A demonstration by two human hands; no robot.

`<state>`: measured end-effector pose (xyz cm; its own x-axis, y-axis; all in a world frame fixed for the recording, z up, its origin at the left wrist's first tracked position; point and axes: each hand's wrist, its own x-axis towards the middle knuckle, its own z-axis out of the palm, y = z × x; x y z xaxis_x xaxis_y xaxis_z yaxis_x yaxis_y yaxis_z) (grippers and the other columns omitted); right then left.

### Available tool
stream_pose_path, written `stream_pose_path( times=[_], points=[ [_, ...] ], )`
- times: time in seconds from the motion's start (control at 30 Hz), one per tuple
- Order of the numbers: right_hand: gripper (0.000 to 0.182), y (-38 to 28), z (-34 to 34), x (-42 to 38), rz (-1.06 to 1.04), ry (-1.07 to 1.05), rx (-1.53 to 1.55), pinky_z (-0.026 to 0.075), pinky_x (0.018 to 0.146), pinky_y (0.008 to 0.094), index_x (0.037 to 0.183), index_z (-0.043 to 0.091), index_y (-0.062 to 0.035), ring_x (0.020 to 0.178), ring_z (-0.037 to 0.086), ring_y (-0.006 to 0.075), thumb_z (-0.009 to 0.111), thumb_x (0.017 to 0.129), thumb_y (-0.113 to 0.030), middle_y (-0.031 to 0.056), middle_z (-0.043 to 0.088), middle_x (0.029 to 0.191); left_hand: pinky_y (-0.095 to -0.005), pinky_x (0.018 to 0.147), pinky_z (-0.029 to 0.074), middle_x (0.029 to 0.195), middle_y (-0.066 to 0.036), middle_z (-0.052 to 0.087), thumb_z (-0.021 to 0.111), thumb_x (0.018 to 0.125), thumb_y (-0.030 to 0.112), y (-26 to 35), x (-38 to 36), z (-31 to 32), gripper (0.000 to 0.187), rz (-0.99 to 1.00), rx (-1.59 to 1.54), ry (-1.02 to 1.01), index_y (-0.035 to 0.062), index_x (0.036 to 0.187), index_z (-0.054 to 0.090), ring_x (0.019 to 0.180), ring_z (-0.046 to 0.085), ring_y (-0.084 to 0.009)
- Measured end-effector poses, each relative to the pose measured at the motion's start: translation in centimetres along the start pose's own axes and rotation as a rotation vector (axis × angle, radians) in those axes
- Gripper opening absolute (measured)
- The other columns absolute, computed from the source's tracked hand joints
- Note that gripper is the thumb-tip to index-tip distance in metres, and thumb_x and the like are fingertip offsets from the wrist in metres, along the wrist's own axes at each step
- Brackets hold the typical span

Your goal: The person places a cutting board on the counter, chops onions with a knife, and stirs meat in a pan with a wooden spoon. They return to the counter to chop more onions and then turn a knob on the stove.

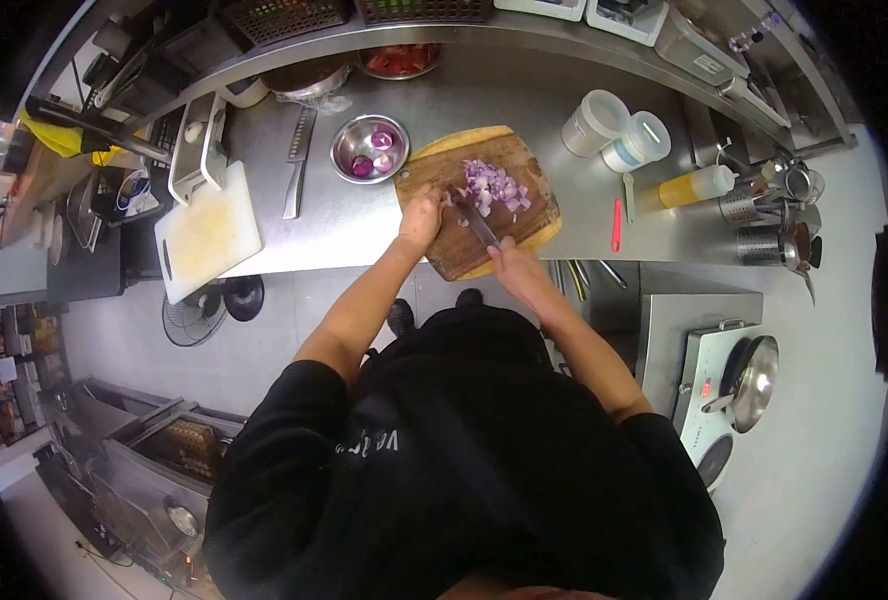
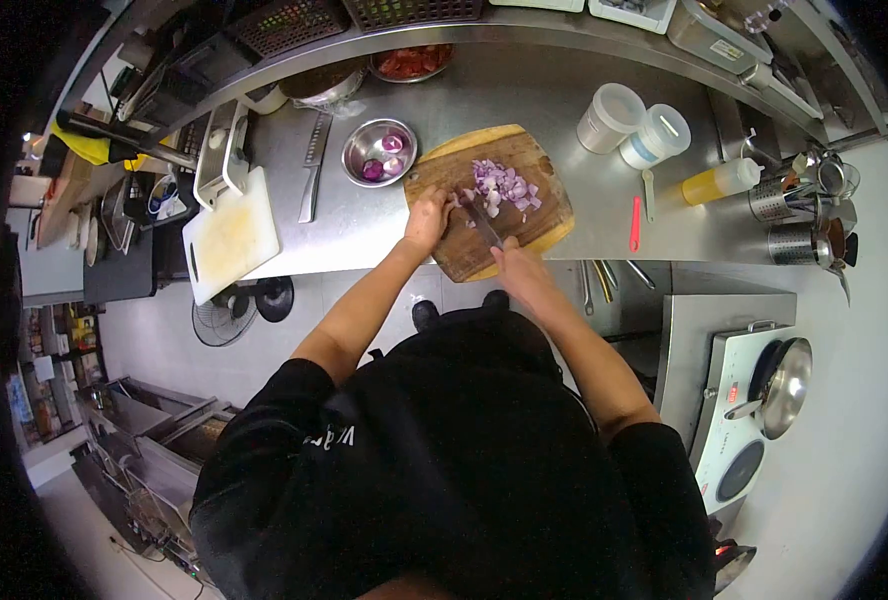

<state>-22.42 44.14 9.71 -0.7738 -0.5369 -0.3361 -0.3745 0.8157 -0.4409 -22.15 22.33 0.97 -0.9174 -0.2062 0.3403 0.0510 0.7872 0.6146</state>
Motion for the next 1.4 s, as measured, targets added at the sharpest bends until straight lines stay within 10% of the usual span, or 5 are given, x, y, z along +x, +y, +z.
stream_pose_path(
  times=[0.4,0.67,1.4],
  points=[
    [0.039,2.9,-2.5,1.3,0.064,0.199,0.092,0.047,0.065,0.0560,0.095,0.047,0.0033,0.072,0.060,0.0474,0.041,0.097,-0.035,0.0299,0.061,0.074,-0.0392,0.092,0.045,0.110,-0.012,0.061,0.060,0.077,0.004,-0.8,4.0,-2.8,0.036,0.362,0.137,-0.550,0.0067,0.113,0.062,0.105,0.055,-0.0307],
    [0.040,2.3,5.5,1.8,0.011,0.066,0.245,0.047,0.067,0.0561,0.097,0.047,0.0044,0.072,0.059,0.0500,0.040,0.097,-0.034,0.0315,0.060,0.074,-0.0417,0.084,0.045,0.101,-0.016,0.060,0.069,0.074,0.012,0.1,-0.5,-1.0,0.031,0.109,0.044,-0.111,0.0023,0.103,0.061,0.094,0.056,-0.0359],
    [0.034,2.2,4.0,4.3,-0.030,0.084,0.034,0.047,0.062,0.0550,0.096,0.045,0.0026,0.069,0.061,0.0457,0.042,0.097,-0.031,0.0275,0.062,0.071,-0.0408,0.074,0.049,0.090,-0.017,0.061,0.070,0.075,0.010,1.0,0.3,1.7,0.027,0.085,0.047,-0.007,-0.0009,0.099,0.066,0.085,0.059,-0.0355]
  ],
)
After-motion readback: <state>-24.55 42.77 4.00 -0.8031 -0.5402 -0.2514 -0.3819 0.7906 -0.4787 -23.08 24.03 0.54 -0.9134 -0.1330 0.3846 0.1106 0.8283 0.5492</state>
